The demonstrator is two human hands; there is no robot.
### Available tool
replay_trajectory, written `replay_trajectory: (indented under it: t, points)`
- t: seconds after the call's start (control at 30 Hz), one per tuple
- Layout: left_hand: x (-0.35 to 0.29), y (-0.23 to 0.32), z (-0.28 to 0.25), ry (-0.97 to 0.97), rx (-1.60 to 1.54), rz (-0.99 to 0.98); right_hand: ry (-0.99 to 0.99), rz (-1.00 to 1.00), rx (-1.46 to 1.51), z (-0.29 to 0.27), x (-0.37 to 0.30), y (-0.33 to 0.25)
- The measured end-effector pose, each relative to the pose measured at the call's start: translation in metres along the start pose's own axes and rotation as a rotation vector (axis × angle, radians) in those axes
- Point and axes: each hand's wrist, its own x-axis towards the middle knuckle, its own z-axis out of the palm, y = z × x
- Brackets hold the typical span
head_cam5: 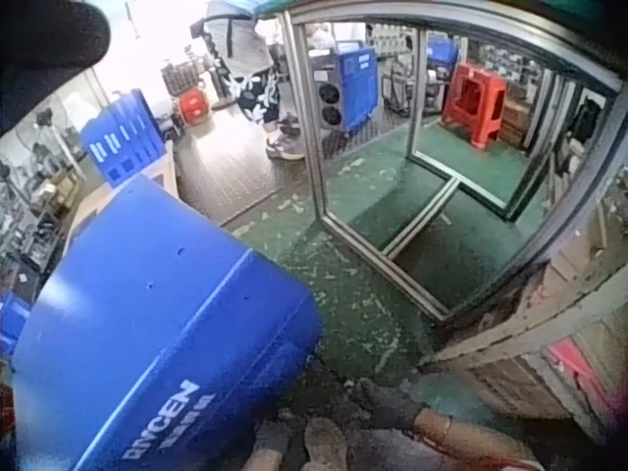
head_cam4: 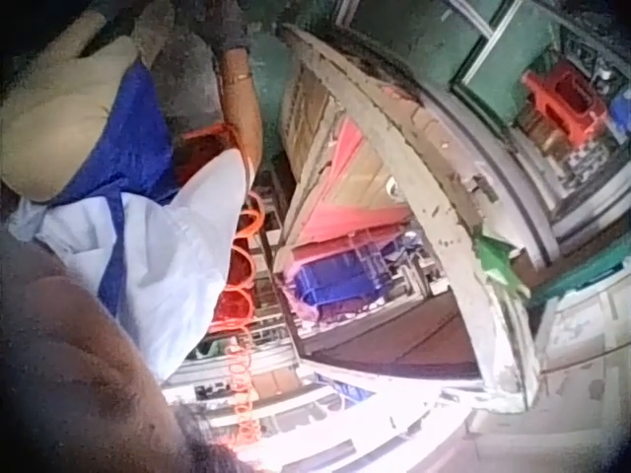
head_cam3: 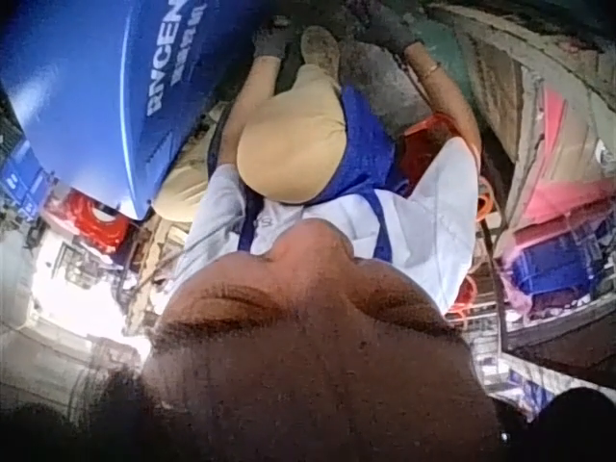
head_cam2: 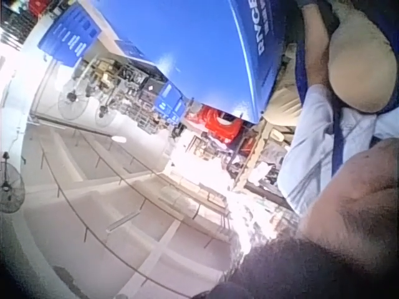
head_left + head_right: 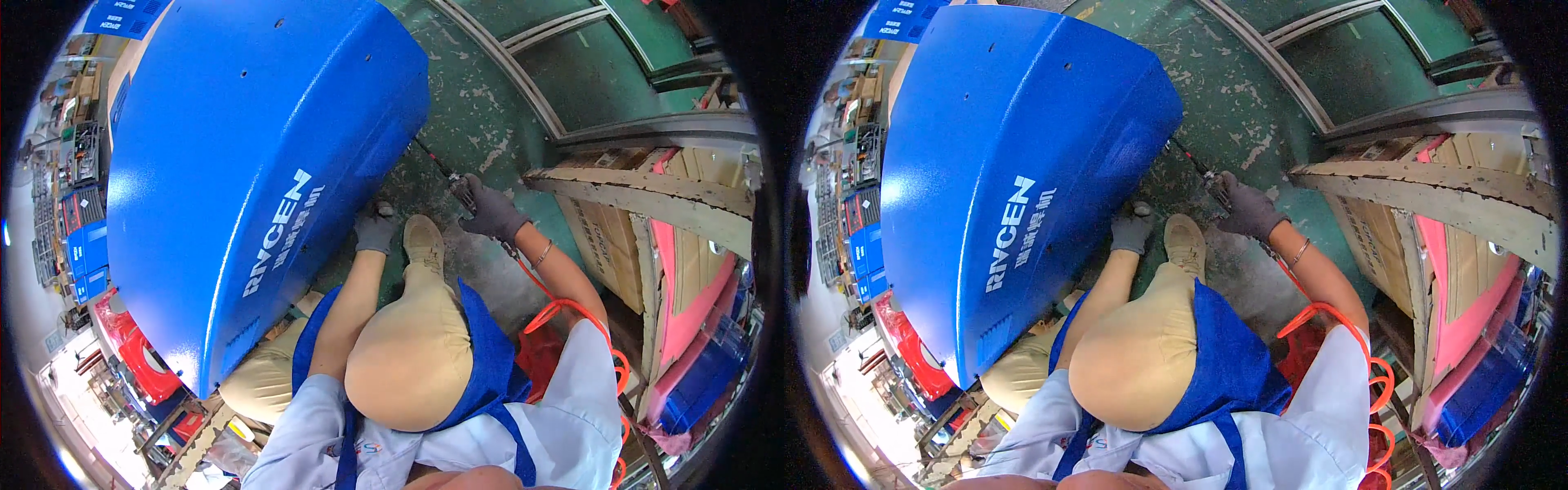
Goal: The person assembles an electronic enclosure by securing an enclosure panel to an electronic unit with screws, using a pneumatic screwdriver.
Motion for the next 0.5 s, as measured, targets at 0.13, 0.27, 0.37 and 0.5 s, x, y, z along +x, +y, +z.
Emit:
replay_trajectory:
  t: [0.13,0.27,0.37,0.5]
  points:
    - [-0.011,0.002,0.02,-0.008,-0.039,0.017,-0.02,-0.023,0.0,-0.007,0.005,-0.006]
    - [-0.004,0.011,0.015,-0.005,-0.056,0.005,0.025,-0.166,-0.049,0.004,0.025,0.027]
    - [-0.002,0.009,0.017,0.009,-0.074,0.015,0.021,-0.212,-0.158,0.006,0.043,0.051]
    - [-0.004,0.007,0.017,-0.057,0.029,0.045,-0.004,-0.281,-0.245,0.002,0.044,0.054]
